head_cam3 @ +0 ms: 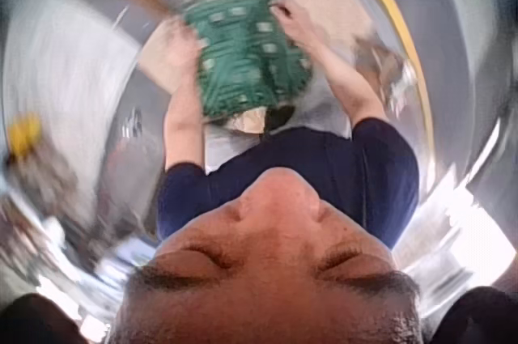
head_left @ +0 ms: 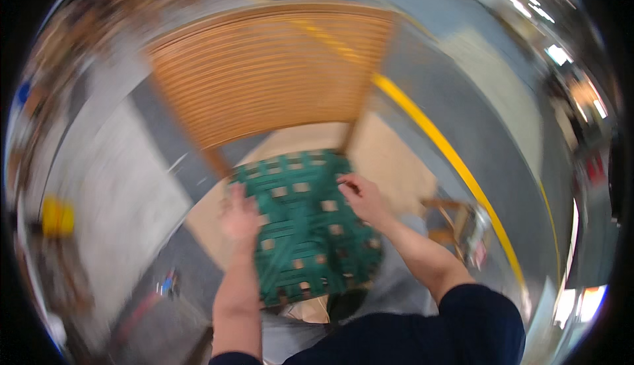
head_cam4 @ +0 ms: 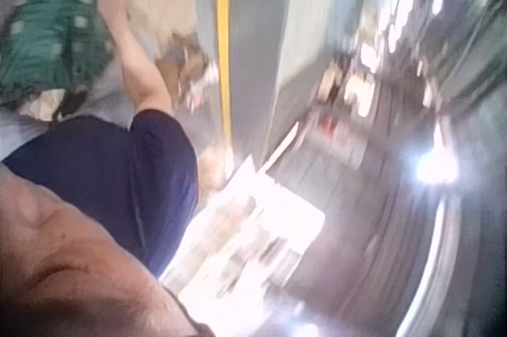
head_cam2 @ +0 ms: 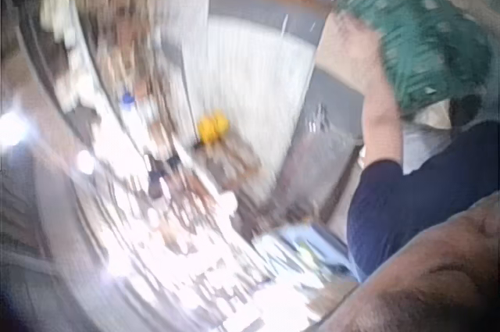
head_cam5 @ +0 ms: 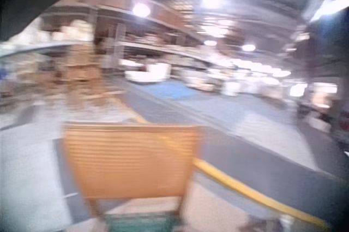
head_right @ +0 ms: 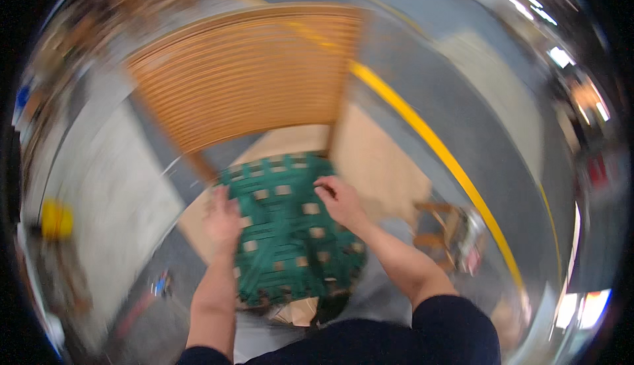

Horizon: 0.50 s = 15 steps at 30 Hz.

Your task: The person weaves green plastic strips into a wooden chair seat frame, securing them with a staple gun. They then place a white sheet over the woven seat and staple it in place.

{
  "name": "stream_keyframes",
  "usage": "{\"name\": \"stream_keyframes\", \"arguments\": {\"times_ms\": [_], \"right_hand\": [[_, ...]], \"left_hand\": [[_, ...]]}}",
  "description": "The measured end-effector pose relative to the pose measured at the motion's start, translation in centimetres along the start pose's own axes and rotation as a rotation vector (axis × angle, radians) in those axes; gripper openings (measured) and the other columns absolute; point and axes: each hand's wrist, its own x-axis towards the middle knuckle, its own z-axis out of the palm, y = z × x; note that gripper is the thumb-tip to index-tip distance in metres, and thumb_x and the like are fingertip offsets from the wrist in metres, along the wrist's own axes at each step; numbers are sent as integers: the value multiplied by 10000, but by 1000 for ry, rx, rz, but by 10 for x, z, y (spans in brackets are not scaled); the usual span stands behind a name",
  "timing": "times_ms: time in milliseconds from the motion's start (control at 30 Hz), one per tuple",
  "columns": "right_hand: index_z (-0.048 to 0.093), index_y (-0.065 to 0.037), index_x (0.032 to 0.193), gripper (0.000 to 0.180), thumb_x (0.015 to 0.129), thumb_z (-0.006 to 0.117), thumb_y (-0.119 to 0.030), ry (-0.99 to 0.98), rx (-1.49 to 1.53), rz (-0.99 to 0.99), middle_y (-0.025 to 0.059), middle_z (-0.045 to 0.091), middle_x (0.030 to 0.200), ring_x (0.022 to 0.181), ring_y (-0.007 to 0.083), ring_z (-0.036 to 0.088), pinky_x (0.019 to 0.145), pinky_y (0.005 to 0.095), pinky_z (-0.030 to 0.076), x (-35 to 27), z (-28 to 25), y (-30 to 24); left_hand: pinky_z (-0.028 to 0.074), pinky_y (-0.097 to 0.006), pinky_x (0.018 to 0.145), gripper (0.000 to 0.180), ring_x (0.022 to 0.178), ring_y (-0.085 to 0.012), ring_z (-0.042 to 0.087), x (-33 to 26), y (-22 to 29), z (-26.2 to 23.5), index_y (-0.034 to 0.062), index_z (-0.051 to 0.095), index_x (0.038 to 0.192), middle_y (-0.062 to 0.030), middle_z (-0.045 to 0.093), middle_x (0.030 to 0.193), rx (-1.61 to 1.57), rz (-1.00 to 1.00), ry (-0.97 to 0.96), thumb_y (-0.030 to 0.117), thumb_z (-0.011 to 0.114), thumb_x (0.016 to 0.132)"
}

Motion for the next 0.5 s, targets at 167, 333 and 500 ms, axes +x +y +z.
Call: {"name": "stream_keyframes", "arguments": {"times_ms": [167,333,500], "right_hand": [[712,-37,1069,194,938,695,-179,387,-431,273,136,732,930,835,252,705,742,371,545,-115,-183,38],[670,-83,1242,442,845,652,-275,755,-786,950,221,720,1123,1080,403,686,909,481,544,-185,-315,97],[652,-26,1280,602,761,697,-329,700,-836,1021,240,687,1228,1159,396,655,1001,464,497,-208,-370,156]], "left_hand": [[449,-509,1082,495,1388,-403,472,7,-3,3,264,430,1542,34,388,1631,126,77,69,364,459,1058],[432,-478,1105,486,1375,-368,491,8,17,14,227,455,1529,-2,403,1623,84,110,39,342,474,1057],[429,-459,1125,490,1370,-328,502,20,28,11,266,511,1487,34,480,1568,2,44,23,345,563,1006]]}}
